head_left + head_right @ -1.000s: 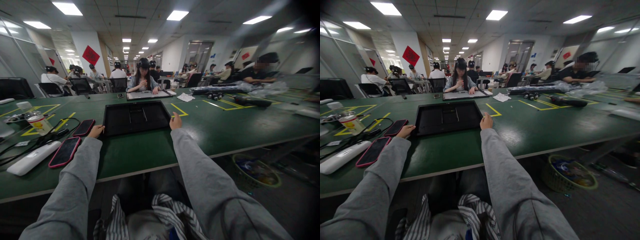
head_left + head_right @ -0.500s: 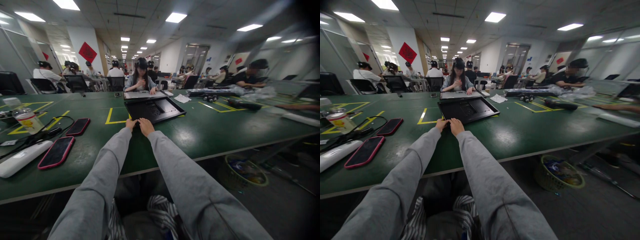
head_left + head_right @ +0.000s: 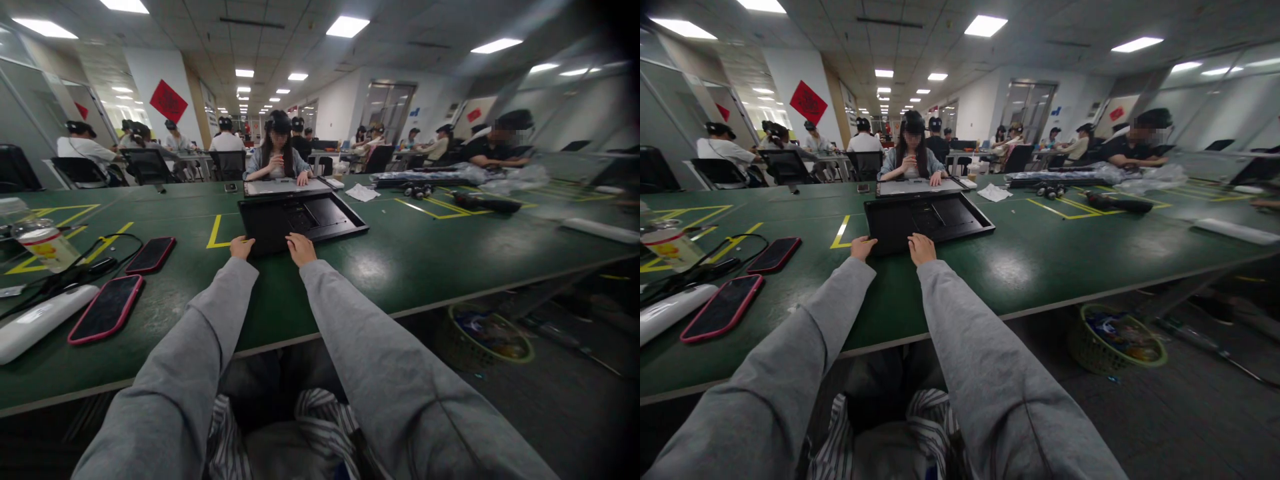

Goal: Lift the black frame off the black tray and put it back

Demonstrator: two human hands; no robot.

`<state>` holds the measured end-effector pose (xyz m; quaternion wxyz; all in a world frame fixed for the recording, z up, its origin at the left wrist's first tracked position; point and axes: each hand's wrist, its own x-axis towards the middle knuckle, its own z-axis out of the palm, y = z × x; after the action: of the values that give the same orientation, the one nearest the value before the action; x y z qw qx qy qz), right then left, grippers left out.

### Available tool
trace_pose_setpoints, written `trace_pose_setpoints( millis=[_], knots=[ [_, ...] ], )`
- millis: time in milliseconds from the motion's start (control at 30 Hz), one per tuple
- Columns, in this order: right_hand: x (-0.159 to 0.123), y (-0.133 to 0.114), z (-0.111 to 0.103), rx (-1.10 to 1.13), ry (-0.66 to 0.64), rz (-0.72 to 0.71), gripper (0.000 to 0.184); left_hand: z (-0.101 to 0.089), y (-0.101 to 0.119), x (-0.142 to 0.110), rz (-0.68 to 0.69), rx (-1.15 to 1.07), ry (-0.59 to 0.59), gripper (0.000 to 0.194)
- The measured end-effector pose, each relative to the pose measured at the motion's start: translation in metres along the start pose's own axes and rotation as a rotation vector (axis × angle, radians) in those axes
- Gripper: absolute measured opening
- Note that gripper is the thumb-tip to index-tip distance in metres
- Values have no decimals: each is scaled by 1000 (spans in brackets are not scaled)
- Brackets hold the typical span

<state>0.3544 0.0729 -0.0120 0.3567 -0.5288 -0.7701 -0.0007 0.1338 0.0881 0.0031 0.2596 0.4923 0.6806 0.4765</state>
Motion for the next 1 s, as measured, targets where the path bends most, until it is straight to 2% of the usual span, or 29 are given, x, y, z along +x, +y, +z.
trace_pose_setpoints(
  millis=[100,233,300,367,467,567,733,833,1000],
  knots=[
    [0,31,-20,7,117,88,36,-49,-23,8,-47,43,73,41],
    [-10,78,-45,-120,251,217,39,-117,-56,10,-98,103,165,42],
    [-15,96,-53,-135,278,303,42,-143,-70,10,-118,132,212,43],
    [-18,108,-55,-73,245,387,44,-160,-82,10,-111,177,243,43],
    [-18,116,-52,84,148,446,49,-169,-93,11,-73,258,245,44],
    [-15,121,-48,176,127,389,52,-168,-98,11,-29,342,227,48],
    [-8,130,-41,190,115,326,54,-164,-100,13,41,432,226,53],
    [-1,134,-36,174,124,344,53,-159,-97,17,65,428,221,53],
    [8,133,-32,172,152,400,54,-151,-90,25,20,399,216,51]
  ],
)
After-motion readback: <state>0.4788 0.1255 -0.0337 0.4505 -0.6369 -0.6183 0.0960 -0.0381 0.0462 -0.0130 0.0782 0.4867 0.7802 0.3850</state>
